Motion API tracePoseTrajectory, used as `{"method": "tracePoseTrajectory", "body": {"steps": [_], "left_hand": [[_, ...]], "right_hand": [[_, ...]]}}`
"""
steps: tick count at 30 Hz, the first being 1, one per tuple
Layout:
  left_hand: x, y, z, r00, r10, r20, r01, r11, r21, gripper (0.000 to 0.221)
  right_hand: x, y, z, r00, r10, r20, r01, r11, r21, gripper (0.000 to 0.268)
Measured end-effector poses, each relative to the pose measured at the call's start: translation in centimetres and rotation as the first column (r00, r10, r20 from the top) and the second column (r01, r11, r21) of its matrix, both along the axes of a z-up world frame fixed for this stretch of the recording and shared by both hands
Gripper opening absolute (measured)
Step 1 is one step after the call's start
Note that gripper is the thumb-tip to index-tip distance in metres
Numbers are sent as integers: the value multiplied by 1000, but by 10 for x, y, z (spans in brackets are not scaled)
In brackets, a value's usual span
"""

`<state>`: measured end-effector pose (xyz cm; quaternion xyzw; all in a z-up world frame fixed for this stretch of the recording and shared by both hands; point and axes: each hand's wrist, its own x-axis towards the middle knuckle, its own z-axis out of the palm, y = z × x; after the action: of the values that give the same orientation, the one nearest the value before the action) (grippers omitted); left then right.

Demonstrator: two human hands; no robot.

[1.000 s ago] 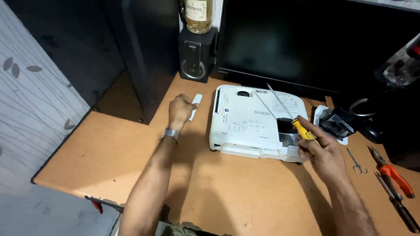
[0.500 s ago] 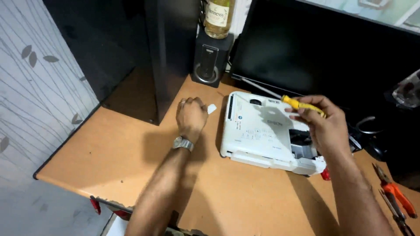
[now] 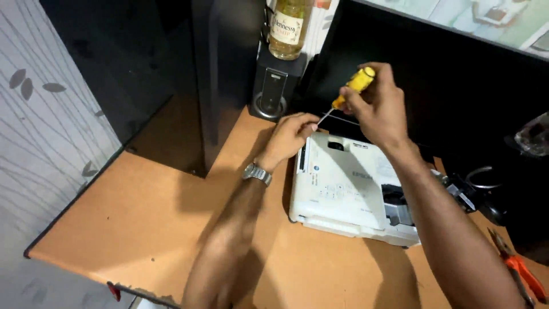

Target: Disassembling and performing maintenance on an Epson projector using a screwdriver.

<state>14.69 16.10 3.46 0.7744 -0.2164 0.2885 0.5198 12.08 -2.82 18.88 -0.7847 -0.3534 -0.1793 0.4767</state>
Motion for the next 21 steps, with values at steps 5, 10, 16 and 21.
{"method": "tracePoseTrajectory", "body": {"steps": [5, 10, 16, 21], "left_hand": [[12, -2, -8, 998, 47, -31, -47, 999, -9, 20], [12, -2, -13, 993, 94, -66, -96, 995, -24, 20], [8, 0, -9, 975, 125, -184, -116, 991, 62, 16], [13, 2, -13, 968, 149, -201, -127, 985, 117, 16]], "right_hand": [[8, 18, 7, 1000, -21, -6, 21, 993, -117, 49], [11, 27, 5, 999, -36, 3, 36, 980, -195, 48], [16, 31, 0, 999, -20, -43, 11, 978, -209, 47], [20, 32, 5, 998, -1, -68, -15, 972, -235, 46]]}}
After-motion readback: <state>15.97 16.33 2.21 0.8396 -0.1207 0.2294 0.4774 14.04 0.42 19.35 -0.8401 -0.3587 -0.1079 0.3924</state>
